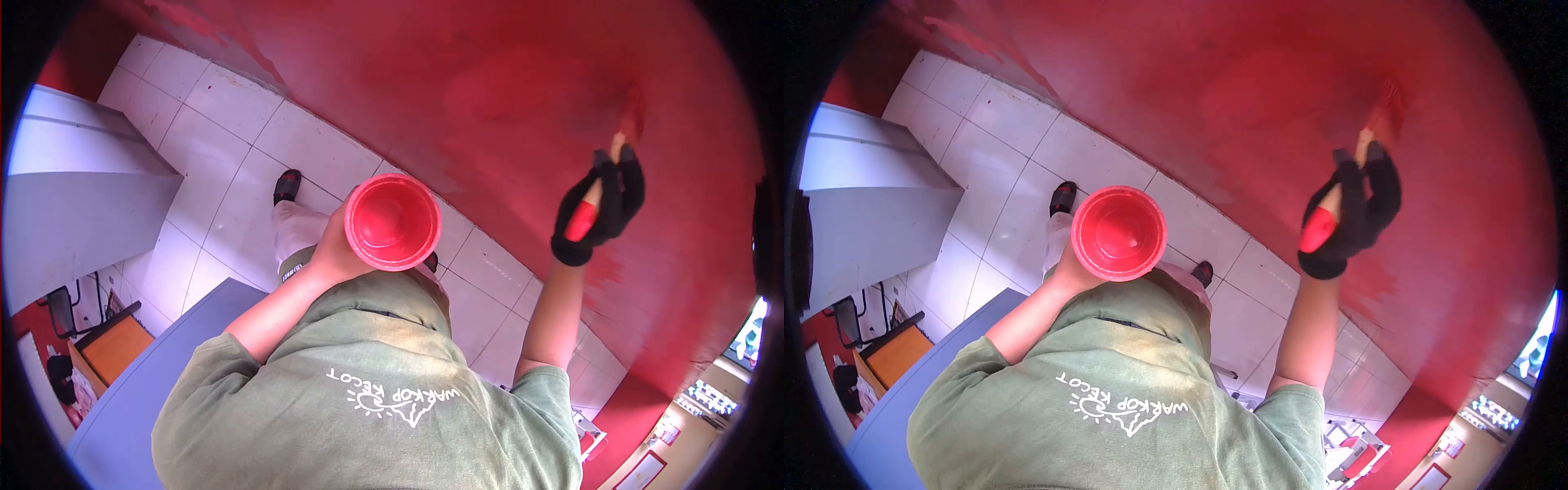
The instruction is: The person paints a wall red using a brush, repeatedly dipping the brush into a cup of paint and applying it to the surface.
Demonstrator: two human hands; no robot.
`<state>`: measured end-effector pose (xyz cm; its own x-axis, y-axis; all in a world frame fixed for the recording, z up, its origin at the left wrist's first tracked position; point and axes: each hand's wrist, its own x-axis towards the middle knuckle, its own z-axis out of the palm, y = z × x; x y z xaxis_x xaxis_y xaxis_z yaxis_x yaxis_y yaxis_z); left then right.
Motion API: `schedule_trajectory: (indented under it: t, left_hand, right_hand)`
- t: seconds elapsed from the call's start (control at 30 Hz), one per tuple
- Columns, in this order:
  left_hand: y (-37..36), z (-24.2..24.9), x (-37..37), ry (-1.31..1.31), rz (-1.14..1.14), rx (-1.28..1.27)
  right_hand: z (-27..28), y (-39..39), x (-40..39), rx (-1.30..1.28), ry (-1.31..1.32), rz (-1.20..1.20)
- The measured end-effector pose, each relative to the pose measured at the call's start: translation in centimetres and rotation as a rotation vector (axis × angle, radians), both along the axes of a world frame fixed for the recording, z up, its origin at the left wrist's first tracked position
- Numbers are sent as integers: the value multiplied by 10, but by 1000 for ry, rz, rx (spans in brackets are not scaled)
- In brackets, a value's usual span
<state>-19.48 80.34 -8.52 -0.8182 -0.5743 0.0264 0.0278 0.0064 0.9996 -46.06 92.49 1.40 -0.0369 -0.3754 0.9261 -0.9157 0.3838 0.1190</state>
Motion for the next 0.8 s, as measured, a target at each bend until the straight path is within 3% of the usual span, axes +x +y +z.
schedule_trajectory:
  t: [0.03, 0.1, 0.17, 0.2, 0.27, 0.33, 0.37, 0.43, 0.57, 0.63, 0.67, 0.73, 0.8]
  left_hand:
    - [0, 1, -2, 17, -16, 26]
    - [1, 1, -4, 19, -4, -9]
    - [2, 1, -4, 20, 5, -47]
    - [2, 1, -4, 31, 2, -55]
    - [-1, 1, -4, 42, 5, -70]
    - [-1, 2, -2, 30, -6, -50]
    - [-1, 3, -1, 27, -3, -51]
    - [-2, 3, 1, 17, 3, -14]
    - [-2, 2, 2, -4, -5, 13]
    - [-1, 4, 0, 9, 10, 21]
    - [0, 4, -2, 13, 0, 24]
    - [1, 2, -7, 26, -1, -1]
    - [2, 2, -10, 18, -9, -27]
  right_hand:
    - [-13, 1, -1, 3, -4, 8]
    - [-72, 9, -8, 267, -197, -3]
    - [-135, 11, -11, 430, -513, 83]
    - [-163, 14, -10, 540, -469, 127]
    - [-187, 12, -5, 644, -420, 180]
    - [-192, 9, 10, 635, -578, 174]
    - [-189, 7, 7, 635, -579, 178]
    - [-161, -2, -1, 404, -841, 213]
    - [-38, 0, -11, 177, -524, 204]
    - [10, 11, -9, 122, -312, 37]
    - [19, 13, -9, 123, -309, 26]
    - [30, 17, -8, 79, 76, -45]
    - [-13, 16, -17, 91, 7, -62]
